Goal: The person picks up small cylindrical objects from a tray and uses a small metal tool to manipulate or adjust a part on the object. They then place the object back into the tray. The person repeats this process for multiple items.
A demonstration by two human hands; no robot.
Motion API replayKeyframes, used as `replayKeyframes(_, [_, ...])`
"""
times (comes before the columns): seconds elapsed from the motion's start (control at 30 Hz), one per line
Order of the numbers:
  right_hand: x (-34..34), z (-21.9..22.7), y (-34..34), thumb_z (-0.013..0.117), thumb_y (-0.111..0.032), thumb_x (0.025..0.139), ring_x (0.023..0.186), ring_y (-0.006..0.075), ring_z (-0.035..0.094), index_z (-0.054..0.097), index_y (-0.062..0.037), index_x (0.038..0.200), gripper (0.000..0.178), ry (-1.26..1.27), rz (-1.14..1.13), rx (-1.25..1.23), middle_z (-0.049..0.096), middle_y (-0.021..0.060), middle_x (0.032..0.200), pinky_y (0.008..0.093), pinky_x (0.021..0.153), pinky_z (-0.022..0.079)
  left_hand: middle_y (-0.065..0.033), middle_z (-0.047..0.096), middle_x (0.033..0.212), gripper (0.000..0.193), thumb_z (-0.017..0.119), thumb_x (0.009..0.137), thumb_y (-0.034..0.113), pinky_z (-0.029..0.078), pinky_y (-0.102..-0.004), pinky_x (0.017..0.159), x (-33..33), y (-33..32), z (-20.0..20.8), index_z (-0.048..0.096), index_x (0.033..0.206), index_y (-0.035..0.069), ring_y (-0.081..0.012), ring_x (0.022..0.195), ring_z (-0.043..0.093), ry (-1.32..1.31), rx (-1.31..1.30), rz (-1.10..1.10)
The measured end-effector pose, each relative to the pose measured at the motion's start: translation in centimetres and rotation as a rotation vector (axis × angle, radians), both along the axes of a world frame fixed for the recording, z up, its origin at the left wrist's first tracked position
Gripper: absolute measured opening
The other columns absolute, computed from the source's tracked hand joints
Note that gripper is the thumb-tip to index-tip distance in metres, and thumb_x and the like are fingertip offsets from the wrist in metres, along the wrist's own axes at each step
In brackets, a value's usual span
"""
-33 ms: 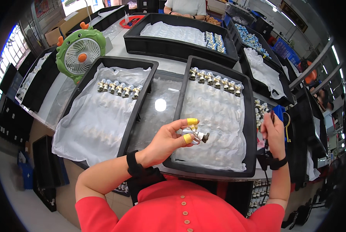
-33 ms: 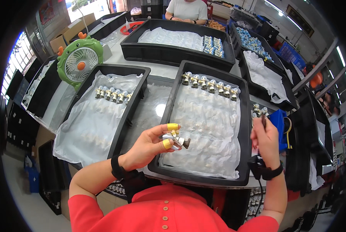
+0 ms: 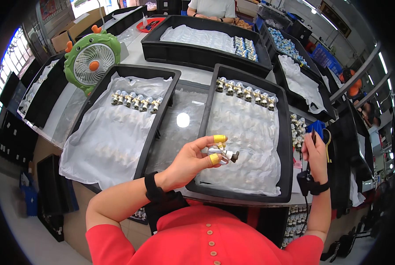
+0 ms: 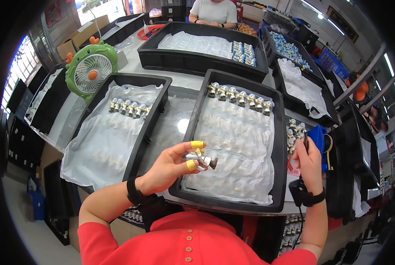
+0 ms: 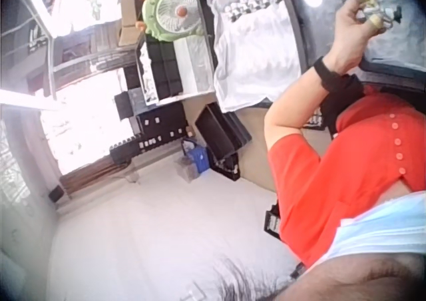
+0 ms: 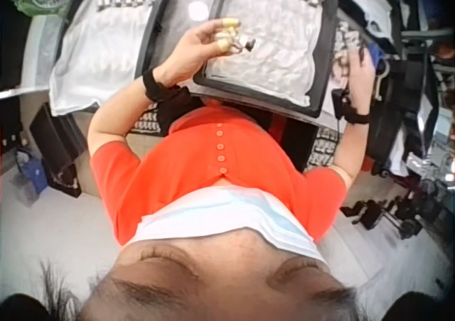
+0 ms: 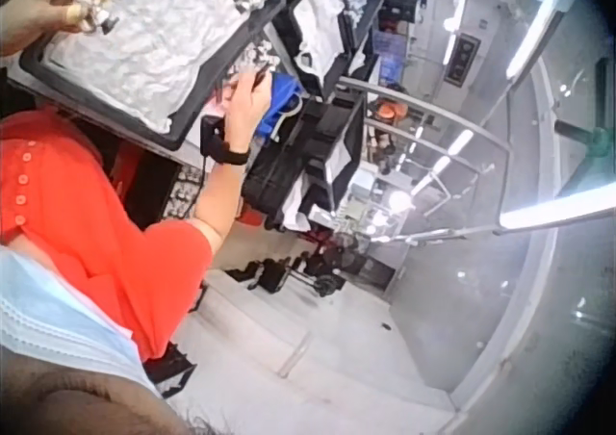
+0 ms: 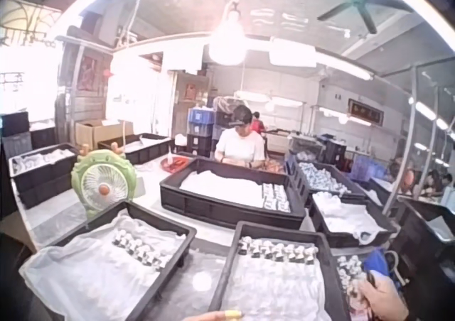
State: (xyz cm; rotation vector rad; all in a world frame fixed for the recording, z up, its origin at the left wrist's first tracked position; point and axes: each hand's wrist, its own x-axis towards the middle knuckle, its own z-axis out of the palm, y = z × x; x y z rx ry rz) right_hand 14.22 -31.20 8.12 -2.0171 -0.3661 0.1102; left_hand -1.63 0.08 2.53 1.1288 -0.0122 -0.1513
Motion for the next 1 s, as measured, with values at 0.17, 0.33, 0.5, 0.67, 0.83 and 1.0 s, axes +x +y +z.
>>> replayKeyframes(0.17, [1.1, -9.5, -14.5, 0.048, -0.006, 0.085, 0.057, 0.0192, 0.057, 0.049, -0.0021, 0.111, 0.026, -0.085, -0.201, -0.522, 0.059, 0.0124, 0.077, 0.0316, 0.054, 0.046, -0.0063, 0.048, 0.120, 0.056, 0.059, 0.087, 0.000, 0.047, -0.0281, 0.089, 0.3, -0.7, -0.4, 0.036, 0.138, 0.005, -0.0172, 0.104, 0.058, -0.042, 0.020, 0.032])
replayKeyframes(0.33, [0.0, -14.1, -19.2, 0.060, -0.004, 0.077, 0.083, 0.0342, 0.057, 0.057, 0.0003, 0.109, 0.033, -0.243, -0.307, -0.841, 0.058, 0.0199, 0.088, 0.0406, 0.076, 0.044, -0.0050, 0.049, 0.115, 0.058, 0.057, 0.085, -0.005, 0.047, -0.0281, 0.090, 0.3, -1.1, -0.4, 0.035, 0.138, 0.006, -0.0172, 0.103, 0.059, -0.021, 0.029, 0.024])
replayKeyframes(0.5, [0.3, -13.2, -18.6, 0.064, -0.005, 0.075, 0.085, 0.0326, 0.057, 0.057, 0.0016, 0.111, 0.038, -0.160, -0.324, -0.733, 0.058, 0.0178, 0.091, 0.0392, 0.076, 0.045, -0.0048, 0.050, 0.116, 0.058, 0.056, 0.086, -0.007, 0.046, -0.0266, 0.089, 0.2, -1.3, -0.3, 0.035, 0.138, 0.006, -0.0145, 0.104, 0.057, -0.056, 0.046, 0.008])
replayKeyframes(0.67, [-2.2, -4.2, -7.4, 0.063, -0.006, 0.081, 0.078, 0.0164, 0.061, 0.058, -0.0003, 0.112, 0.032, -0.107, -0.058, -0.277, 0.062, 0.0088, 0.090, 0.0285, 0.072, 0.049, -0.0055, 0.050, 0.120, 0.059, 0.055, 0.085, -0.008, 0.045, -0.0255, 0.090, 0.2, -1.0, -0.9, 0.035, 0.139, 0.008, -0.0128, 0.107, 0.054, -0.140, 0.089, -0.013])
replayKeyframes(0.83, [-5.7, 0.3, 4.2, 0.062, -0.007, 0.085, 0.088, 0.0116, 0.061, 0.056, -0.0008, 0.114, 0.030, 0.206, 0.453, -0.026, 0.064, 0.0082, 0.094, 0.0250, 0.079, 0.049, -0.0057, 0.050, 0.120, 0.060, 0.050, 0.085, -0.012, 0.044, -0.0270, 0.091, 0.1, -0.9, -0.9, 0.035, 0.139, 0.008, -0.0136, 0.112, 0.051, -0.263, 0.122, 0.010])
replayKeyframes(1.0, [-6.1, -1.2, 11.5, 0.067, -0.012, 0.084, 0.090, 0.0123, 0.060, 0.047, -0.0019, 0.117, 0.040, 0.421, 0.695, 0.098, 0.061, 0.0084, 0.101, 0.0245, 0.077, 0.050, -0.0066, 0.050, 0.122, 0.062, 0.046, 0.084, -0.017, 0.043, -0.0281, 0.094, 0.3, -0.6, -0.8, 0.035, 0.140, 0.008, -0.0147, 0.115, 0.049, -0.358, 0.205, 0.077])
